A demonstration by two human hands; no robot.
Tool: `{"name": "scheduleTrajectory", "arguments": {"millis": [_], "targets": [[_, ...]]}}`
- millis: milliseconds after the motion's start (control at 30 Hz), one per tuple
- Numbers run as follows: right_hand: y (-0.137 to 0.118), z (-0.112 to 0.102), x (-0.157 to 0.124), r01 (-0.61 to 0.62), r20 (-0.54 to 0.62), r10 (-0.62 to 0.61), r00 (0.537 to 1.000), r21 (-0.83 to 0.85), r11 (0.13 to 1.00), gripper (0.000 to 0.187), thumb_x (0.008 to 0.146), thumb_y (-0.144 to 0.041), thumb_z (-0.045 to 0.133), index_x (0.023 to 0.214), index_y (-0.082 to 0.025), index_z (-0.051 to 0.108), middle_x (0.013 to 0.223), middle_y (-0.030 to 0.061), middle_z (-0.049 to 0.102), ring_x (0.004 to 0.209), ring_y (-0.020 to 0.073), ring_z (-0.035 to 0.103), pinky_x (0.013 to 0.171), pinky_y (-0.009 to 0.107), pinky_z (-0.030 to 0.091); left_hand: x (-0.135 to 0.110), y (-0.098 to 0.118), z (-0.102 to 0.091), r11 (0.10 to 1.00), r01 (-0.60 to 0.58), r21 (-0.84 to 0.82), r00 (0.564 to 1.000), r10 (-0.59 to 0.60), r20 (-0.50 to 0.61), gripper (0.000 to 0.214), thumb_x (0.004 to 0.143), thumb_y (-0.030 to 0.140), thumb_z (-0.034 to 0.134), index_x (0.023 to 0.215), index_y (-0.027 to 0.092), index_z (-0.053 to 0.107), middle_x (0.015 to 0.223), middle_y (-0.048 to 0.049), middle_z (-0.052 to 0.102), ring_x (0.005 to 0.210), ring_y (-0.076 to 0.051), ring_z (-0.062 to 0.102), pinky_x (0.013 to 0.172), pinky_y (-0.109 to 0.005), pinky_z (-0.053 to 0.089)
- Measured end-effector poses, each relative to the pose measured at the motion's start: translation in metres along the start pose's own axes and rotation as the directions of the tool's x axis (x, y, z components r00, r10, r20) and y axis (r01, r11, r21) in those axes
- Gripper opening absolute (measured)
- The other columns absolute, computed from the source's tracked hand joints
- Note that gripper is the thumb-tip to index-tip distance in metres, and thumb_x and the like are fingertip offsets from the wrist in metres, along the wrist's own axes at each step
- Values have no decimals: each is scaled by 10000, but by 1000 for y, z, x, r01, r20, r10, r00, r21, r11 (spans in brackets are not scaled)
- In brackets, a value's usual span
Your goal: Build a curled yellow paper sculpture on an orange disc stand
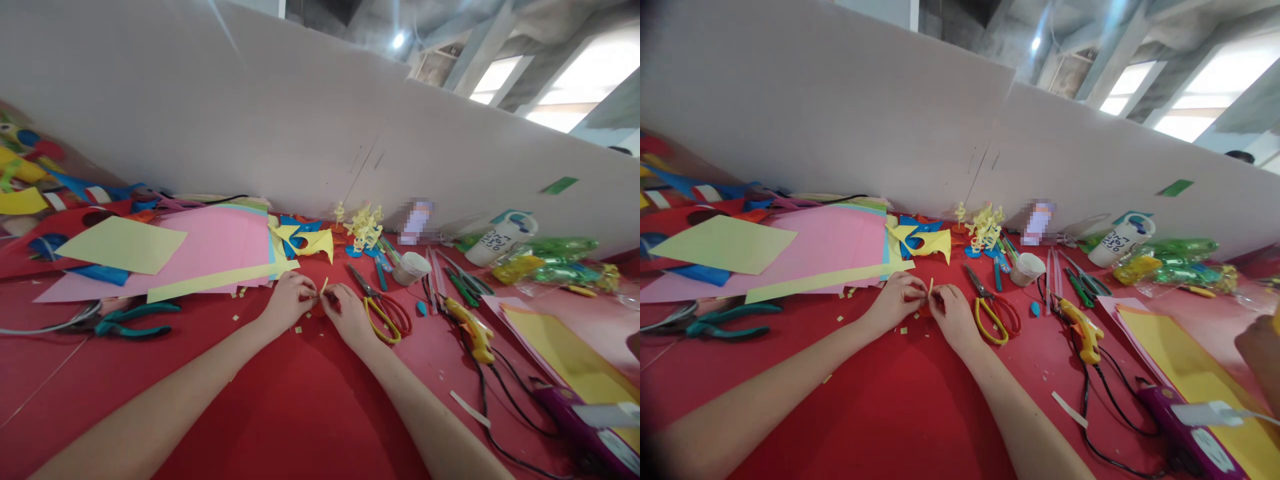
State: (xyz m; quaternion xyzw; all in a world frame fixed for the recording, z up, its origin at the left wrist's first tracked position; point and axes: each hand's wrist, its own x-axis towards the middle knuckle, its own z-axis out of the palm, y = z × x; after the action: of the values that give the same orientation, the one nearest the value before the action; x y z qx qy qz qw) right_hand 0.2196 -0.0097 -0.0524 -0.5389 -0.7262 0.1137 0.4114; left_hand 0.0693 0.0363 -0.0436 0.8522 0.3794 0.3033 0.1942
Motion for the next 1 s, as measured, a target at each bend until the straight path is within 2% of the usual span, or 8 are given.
{"name": "scheduleTrajectory", "arguments": {"millis": [100,300,667,1000], "targets": [[-2,1,0,19,-21,-20,1000,-67,998,97,783,-152,468,728,-208,524,747,52,579,733,200,562,696,332,476,0,1,0,1000,7,2,1000,-7,-7,145,719,160,622,640,244,710,799,8,684,853,-197,537,821,-367,393],[-5,2,1,-17,-63,10,998,-119,993,88,741,-165,502,669,-215,500,677,35,557,644,187,544,642,312,470,0,0,2,1000,11,-1,1000,-11,-9,136,709,148,630,629,228,705,810,0,689,849,-195,539,819,-365,395],[-10,9,5,-137,-117,130,985,-59,989,124,680,-176,529,586,-217,460,596,11,537,557,166,514,573,282,453,-1,-1,1,1000,2,-4,1000,-2,-5,159,687,95,637,607,216,703,800,3,698,847,-191,536,822,-353,382],[-8,9,5,-121,-88,116,989,-48,992,74,711,-200,500,639,-195,516,619,17,550,561,158,517,578,270,451,-1,-1,2,999,27,-29,1000,-27,-11,153,681,71,630,644,197,708,784,-2,700,837,-189,541,821,-349,383]]}}
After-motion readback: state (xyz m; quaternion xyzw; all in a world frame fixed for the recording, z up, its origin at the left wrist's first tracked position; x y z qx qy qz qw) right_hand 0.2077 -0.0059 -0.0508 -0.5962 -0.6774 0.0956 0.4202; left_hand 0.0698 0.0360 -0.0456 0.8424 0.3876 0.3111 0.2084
